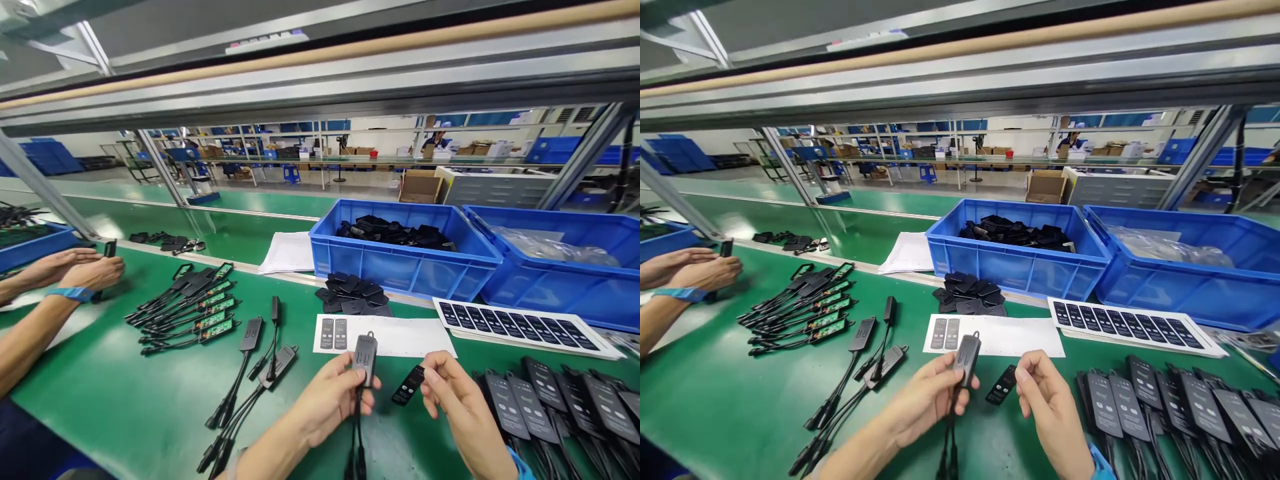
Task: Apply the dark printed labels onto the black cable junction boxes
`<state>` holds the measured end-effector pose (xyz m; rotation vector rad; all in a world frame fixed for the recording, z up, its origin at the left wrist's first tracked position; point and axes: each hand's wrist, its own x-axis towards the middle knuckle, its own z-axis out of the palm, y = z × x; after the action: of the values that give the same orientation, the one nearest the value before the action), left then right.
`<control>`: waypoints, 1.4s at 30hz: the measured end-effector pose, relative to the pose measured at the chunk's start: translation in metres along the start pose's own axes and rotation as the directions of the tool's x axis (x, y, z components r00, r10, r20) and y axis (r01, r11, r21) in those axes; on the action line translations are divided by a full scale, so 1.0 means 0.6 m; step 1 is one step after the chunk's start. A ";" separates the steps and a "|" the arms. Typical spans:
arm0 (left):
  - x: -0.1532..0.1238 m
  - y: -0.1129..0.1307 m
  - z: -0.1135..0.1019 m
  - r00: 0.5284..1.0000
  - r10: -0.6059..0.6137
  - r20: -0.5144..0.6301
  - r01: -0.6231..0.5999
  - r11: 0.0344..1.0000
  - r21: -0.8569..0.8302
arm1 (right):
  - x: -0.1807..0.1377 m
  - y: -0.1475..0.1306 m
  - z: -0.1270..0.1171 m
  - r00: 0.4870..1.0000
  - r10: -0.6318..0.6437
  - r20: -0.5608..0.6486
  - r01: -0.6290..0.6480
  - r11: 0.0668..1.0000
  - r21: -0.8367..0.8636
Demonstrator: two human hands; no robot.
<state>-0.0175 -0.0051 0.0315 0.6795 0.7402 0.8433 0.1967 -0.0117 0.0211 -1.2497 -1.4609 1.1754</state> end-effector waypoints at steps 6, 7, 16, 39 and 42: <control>-0.006 -0.051 0.022 0.989 -0.082 0.120 0.075 0.995 0.065 | -0.001 -0.021 0.007 0.997 0.062 0.041 -0.062 0.998 -0.010; -0.007 -0.054 0.024 0.986 -0.088 0.142 0.079 0.994 0.071 | -0.001 -0.021 0.007 0.996 0.072 0.052 -0.071 0.997 -0.023; -0.013 -0.050 0.033 0.970 -0.105 0.219 0.091 0.993 0.075 | -0.007 -0.028 0.012 0.994 0.098 0.044 -0.093 0.990 -0.102; -0.008 -0.078 0.029 0.966 -0.030 0.256 -0.013 0.987 0.162 | -0.010 -0.024 0.020 0.991 0.131 0.001 -0.129 0.981 -0.141; -0.008 -0.075 0.031 0.971 -0.046 0.234 0.002 0.982 0.187 | -0.012 -0.023 0.021 0.987 0.158 -0.006 -0.157 0.976 -0.148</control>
<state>0.0129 -0.0358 0.0087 0.9196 0.6126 0.6609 0.1829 -0.0211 0.0322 -1.4878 -1.4984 1.1916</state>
